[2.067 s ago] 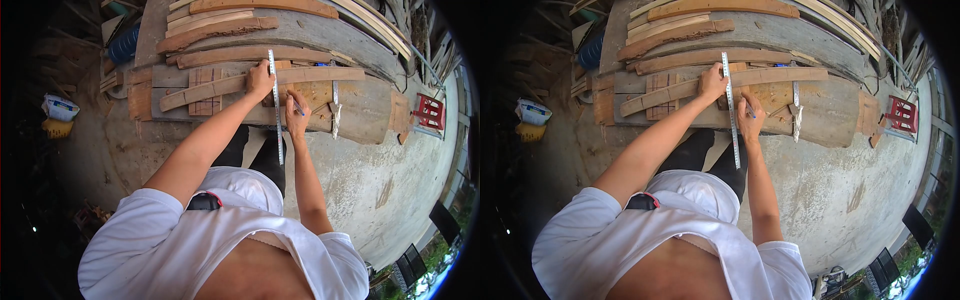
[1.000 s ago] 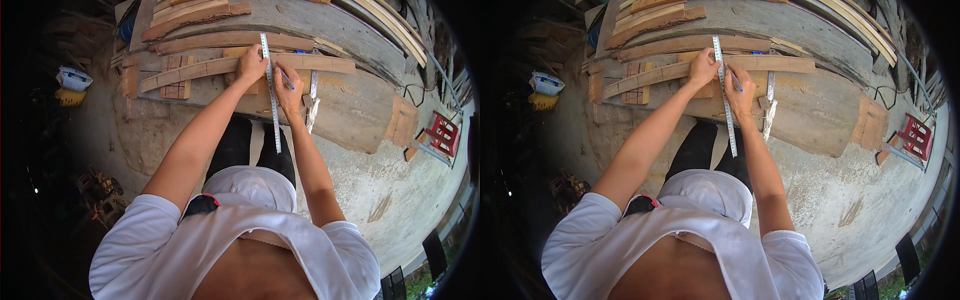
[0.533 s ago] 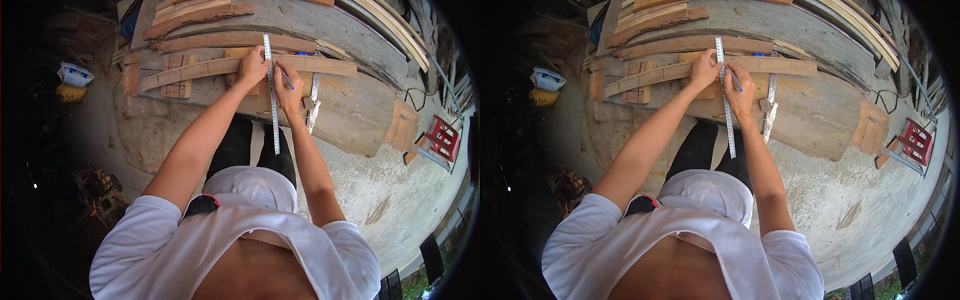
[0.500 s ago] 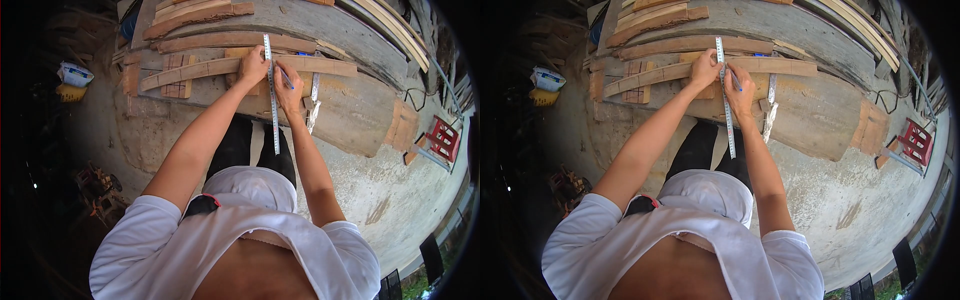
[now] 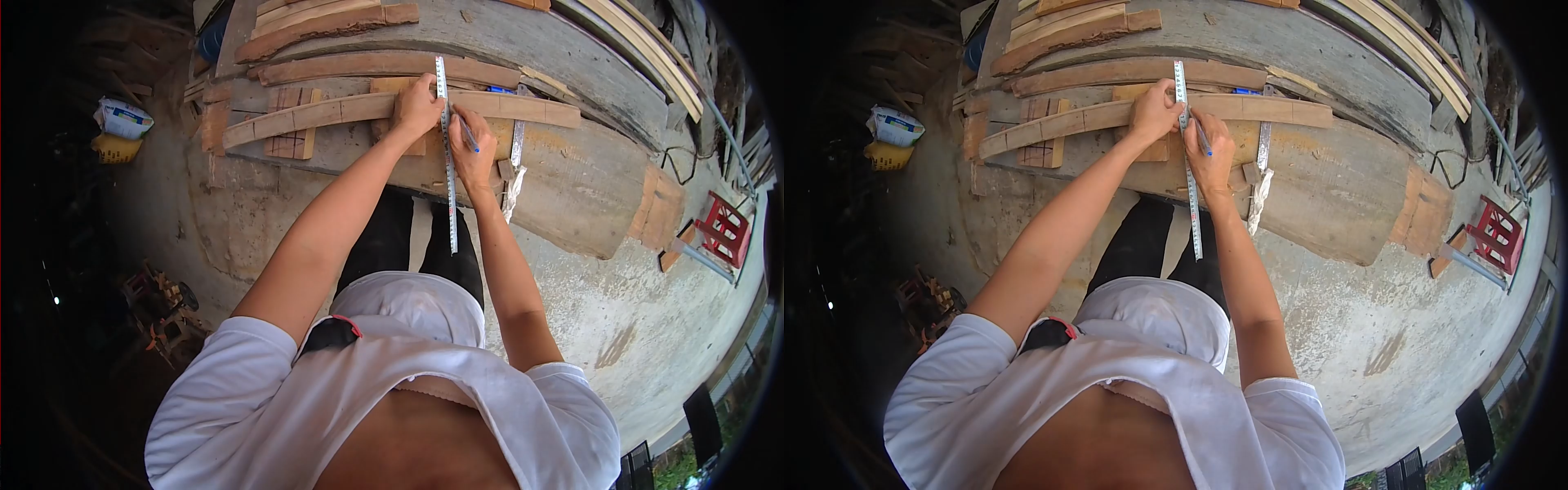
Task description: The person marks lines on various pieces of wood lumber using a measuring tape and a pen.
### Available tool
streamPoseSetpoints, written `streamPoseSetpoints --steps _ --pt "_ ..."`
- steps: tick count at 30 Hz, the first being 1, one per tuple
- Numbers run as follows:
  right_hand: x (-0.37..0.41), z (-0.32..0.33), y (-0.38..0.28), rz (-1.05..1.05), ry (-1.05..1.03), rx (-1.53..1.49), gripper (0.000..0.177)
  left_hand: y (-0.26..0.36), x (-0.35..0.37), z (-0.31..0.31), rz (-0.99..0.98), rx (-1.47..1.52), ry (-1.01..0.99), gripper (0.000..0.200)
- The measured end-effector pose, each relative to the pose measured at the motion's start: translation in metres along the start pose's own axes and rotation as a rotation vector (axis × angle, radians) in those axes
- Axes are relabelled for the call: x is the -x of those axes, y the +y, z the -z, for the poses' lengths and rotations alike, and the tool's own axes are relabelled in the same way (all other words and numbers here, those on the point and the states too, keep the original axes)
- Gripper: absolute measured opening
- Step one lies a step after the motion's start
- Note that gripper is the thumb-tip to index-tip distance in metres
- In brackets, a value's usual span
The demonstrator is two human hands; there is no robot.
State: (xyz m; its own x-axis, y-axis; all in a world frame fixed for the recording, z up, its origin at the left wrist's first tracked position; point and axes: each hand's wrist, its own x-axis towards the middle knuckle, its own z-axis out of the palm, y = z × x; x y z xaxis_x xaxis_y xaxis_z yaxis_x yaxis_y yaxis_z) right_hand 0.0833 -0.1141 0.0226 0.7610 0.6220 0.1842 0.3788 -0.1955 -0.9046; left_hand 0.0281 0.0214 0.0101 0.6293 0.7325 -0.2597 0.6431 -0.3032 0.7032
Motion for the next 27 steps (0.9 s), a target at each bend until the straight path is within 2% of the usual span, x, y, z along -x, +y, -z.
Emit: streamPoseSetpoints --steps 14,20,23,25,27 --pt "0.002 0.000 0.001 0.018 -0.009 0.049 0.020 0.007 0.002 0.006 0.069 0.107 -0.063 0.039" --pt "0.002 0.001 0.001 0.016 -0.015 0.031 0.019 0.000 0.000 0.003 -0.005 0.025 -0.035 0.039" --pt "0.024 0.016 -0.001 0.026 -0.048 0.076 0.019 0.010 0.003 0.006 0.080 0.139 -0.061 0.039" --pt "0.027 0.026 -0.003 -0.022 -0.088 0.076 0.021 0.006 0.003 0.005 0.064 0.135 -0.066 0.039" --pt "0.020 0.034 -0.004 -0.089 -0.008 0.012 0.026 0.004 0.002 0.005 0.057 0.146 -0.062 0.040"
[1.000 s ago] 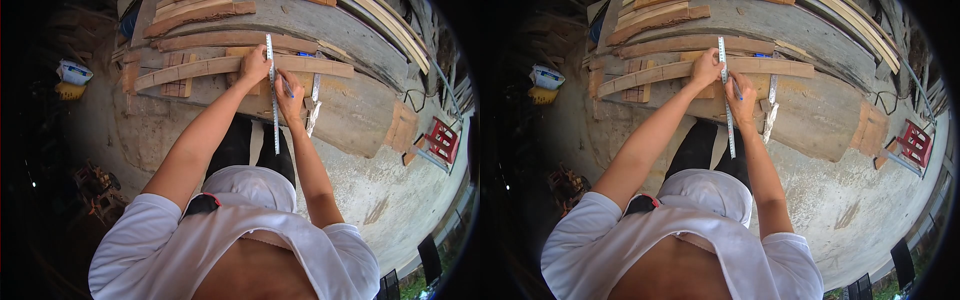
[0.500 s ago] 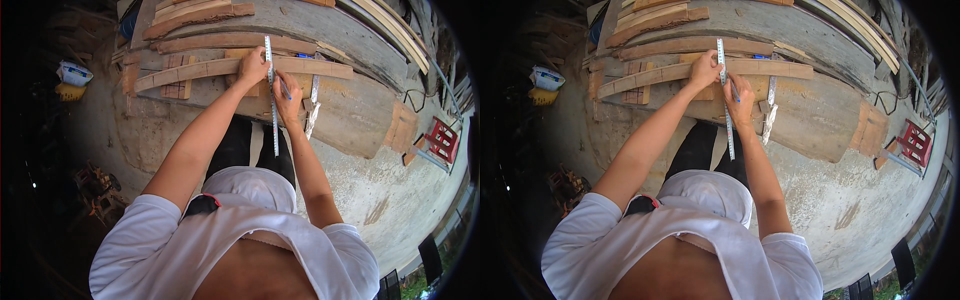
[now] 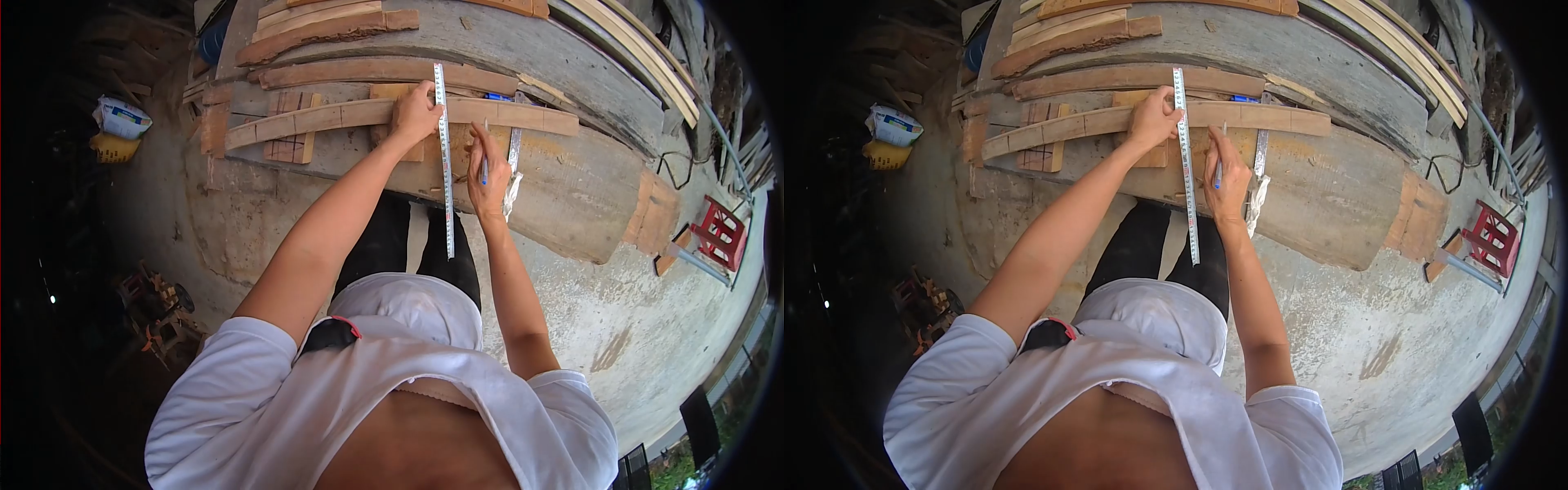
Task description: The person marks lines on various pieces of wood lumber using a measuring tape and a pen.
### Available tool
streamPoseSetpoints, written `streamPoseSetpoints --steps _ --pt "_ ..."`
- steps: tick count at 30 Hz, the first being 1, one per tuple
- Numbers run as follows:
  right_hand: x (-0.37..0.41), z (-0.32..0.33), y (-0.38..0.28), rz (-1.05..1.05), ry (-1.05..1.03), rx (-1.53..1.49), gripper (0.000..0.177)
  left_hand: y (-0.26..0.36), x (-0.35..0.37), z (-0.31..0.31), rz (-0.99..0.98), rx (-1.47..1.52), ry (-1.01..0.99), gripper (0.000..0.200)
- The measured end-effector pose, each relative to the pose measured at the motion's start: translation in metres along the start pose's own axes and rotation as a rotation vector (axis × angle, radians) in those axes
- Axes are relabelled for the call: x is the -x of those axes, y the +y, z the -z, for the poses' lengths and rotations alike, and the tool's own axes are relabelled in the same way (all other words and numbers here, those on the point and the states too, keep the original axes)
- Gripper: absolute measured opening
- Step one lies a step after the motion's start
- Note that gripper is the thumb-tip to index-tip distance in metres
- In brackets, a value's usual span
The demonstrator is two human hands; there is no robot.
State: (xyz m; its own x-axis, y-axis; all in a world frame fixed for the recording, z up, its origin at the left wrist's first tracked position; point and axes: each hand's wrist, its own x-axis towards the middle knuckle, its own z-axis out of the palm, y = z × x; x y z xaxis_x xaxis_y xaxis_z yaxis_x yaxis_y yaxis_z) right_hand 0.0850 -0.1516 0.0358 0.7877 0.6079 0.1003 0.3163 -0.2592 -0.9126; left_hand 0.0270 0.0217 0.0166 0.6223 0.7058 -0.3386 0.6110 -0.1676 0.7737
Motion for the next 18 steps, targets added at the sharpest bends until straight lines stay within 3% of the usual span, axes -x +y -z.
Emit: streamPoseSetpoints --steps 2,4,7,11,18 --pt "-0.020 0.018 -0.001 -0.045 -0.104 0.097 0.030 -0.001 0.003 -0.001 -0.005 0.008 0.000 0.040" --pt "-0.053 0.021 0.018 0.412 -0.120 0.397 0.041 0.001 0.003 0.002 0.008 0.059 -0.022 0.041" --pt "-0.076 0.033 0.041 0.493 -0.259 0.621 0.055 -0.002 0.001 0.000 -0.021 0.018 0.021 0.040" --pt "-0.091 0.038 0.058 0.423 -0.512 0.504 0.060 -0.008 0.003 -0.001 -0.085 -0.094 0.063 0.039" --pt "-0.062 0.003 0.018 0.380 -0.480 0.279 0.050 -0.027 0.016 0.042 -0.054 -0.070 0.076 0.043"
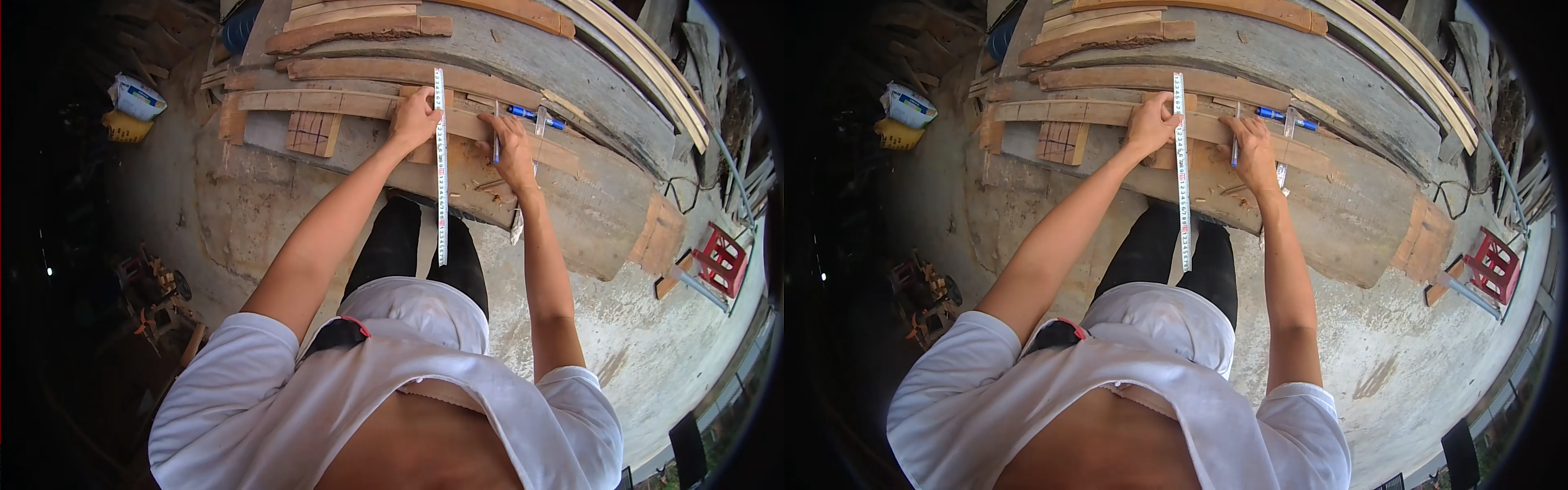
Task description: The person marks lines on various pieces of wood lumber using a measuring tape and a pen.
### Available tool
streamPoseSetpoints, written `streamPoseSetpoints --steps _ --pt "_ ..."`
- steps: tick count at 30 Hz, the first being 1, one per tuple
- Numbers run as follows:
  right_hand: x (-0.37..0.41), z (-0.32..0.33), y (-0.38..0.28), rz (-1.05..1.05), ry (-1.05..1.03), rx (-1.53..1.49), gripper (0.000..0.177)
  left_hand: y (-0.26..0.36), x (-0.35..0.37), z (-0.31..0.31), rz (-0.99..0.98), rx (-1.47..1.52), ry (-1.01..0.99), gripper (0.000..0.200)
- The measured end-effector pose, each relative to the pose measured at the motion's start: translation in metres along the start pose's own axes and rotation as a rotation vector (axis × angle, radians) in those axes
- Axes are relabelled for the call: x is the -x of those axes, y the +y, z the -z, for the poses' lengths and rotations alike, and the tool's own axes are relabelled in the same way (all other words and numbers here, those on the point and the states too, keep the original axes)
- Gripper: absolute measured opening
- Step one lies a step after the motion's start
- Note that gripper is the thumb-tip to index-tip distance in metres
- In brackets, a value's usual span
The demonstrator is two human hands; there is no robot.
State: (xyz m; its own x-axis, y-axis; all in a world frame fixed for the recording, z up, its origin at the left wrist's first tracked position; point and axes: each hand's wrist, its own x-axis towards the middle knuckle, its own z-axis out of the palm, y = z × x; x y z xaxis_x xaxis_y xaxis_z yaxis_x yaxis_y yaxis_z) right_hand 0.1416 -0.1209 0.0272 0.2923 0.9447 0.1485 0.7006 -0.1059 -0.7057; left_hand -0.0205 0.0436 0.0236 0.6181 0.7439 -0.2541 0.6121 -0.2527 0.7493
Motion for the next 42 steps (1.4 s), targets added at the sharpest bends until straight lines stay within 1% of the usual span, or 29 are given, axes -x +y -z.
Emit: streamPoseSetpoints --steps 2,5,6,7,8,10,11,13,14,16,18,20,21,24,25,28,34,39,42 --pt "-0.008 -0.017 -0.023 0.018 0.030 -0.013 0.049 0.005 0.008 0.021 0.078 0.070 0.023 0.043" --pt "-0.020 -0.044 -0.044 0.061 0.070 -0.006 0.049 0.005 0.011 0.040 0.117 0.077 -0.001 0.043" --pt "-0.023 -0.052 -0.049 0.108 0.125 -0.011 0.049 0.005 0.010 0.043 0.127 0.081 -0.008 0.043" --pt "-0.024 -0.056 -0.052 0.157 0.178 -0.016 0.049 0.006 0.011 0.043 0.125 0.081 -0.010 0.043" --pt "-0.023 -0.057 -0.053 0.158 0.180 -0.014 0.049 0.006 0.012 0.042 0.116 0.059 -0.018 0.043" --pt "-0.017 -0.056 -0.057 0.132 0.297 -0.046 0.045 0.010 0.013 0.042 0.108 0.044 -0.023 0.043" --pt "-0.010 -0.053 -0.058 0.135 0.292 -0.040 0.045 0.012 0.015 0.040 0.091 0.031 -0.040 0.044" --pt "0.009 -0.042 -0.060 -0.169 0.281 -0.064 0.039 0.011 0.018 0.034 0.054 -0.019 -0.071 0.044" --pt "0.018 -0.036 -0.063 -0.171 0.278 -0.055 0.039 0.011 0.019 0.030 0.052 -0.011 -0.075 0.044" --pt "0.032 -0.027 -0.069 -0.301 0.398 -0.233 0.038 0.006 0.021 0.020 0.039 -0.018 -0.112 0.043" --pt "0.041 -0.027 -0.070 -0.314 0.414 -0.267 0.036 0.000 0.022 0.010 0.016 -0.016 -0.117 0.044" --pt "0.047 -0.034 -0.072 -0.414 0.381 -0.339 0.031 -0.005 0.021 0.002 -0.005 -0.020 -0.125 0.044" --pt "0.045 -0.039 -0.074 -0.387 0.440 -0.346 0.027 -0.005 0.020 0.000 -0.027 -0.064 -0.116 0.044" --pt "0.046 -0.046 -0.080 -0.353 0.462 -0.334 0.025 -0.006 0.018 -0.002 -0.063 -0.125 -0.108 0.044" --pt "0.046 -0.046 -0.082 -0.399 0.428 -0.335 0.025 -0.005 0.018 -0.001 -0.070 -0.140 -0.105 0.045" --pt "0.042 -0.049 -0.088 -0.424 0.430 -0.392 0.022 -0.005 0.018 0.004 -0.066 -0.155 -0.103 0.044" --pt "0.028 -0.057 -0.084 -0.351 0.486 -0.387 0.018 0.000 0.017 0.006 -0.036 -0.111 -0.106 0.045" --pt "0.016 -0.060 -0.080 -0.357 0.491 -0.383 0.018 -0.002 0.016 0.007 -0.024 -0.072 -0.117 0.045" --pt "0.014 -0.059 -0.079 -0.366 0.484 -0.380 0.018 -0.004 0.015 0.008 -0.044 -0.117 -0.132 0.045"
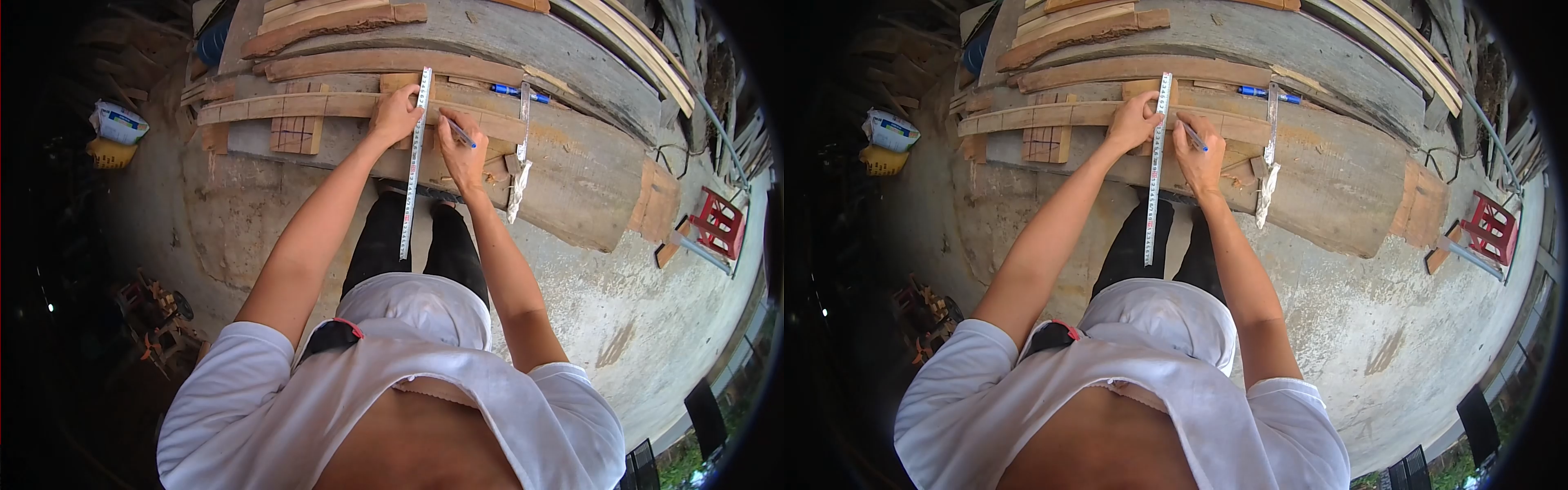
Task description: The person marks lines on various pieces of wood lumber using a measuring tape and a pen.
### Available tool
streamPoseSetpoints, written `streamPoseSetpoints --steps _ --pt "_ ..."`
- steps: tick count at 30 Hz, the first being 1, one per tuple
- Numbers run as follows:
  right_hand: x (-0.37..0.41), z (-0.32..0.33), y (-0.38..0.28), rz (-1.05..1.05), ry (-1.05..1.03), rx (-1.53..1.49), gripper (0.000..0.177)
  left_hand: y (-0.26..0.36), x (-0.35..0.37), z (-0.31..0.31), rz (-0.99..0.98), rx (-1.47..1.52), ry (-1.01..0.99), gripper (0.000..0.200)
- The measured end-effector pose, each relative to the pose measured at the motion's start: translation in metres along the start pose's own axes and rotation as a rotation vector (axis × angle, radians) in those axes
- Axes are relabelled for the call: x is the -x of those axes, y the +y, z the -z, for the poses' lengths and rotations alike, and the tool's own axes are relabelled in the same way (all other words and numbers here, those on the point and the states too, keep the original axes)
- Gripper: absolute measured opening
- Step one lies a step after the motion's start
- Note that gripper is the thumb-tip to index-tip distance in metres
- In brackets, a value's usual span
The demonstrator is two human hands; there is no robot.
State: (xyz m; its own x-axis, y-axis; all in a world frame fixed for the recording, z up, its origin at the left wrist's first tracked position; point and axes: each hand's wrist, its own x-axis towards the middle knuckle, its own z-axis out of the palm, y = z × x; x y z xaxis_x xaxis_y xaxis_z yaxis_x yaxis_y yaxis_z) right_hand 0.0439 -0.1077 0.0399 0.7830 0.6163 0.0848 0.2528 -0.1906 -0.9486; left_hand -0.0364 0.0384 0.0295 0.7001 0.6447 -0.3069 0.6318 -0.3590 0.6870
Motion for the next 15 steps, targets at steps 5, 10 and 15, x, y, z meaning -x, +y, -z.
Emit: streamPoseSetpoints --steps 5,10,15 --pt "-0.0014 -0.0039 0.0040 0.012 -0.008 0.004 0.019 0.0004 0.0002 0.0008 0.021 0.017 -0.006 0.044" --pt "-0.0023 -0.0072 0.0045 0.034 0.001 0.032 0.019 -0.0028 -0.0016 -0.0014 0.020 0.033 -0.008 0.044" --pt "-0.0032 -0.0077 0.0047 0.013 -0.004 0.024 0.019 -0.0034 -0.0017 -0.0008 -0.005 0.046 -0.002 0.045"
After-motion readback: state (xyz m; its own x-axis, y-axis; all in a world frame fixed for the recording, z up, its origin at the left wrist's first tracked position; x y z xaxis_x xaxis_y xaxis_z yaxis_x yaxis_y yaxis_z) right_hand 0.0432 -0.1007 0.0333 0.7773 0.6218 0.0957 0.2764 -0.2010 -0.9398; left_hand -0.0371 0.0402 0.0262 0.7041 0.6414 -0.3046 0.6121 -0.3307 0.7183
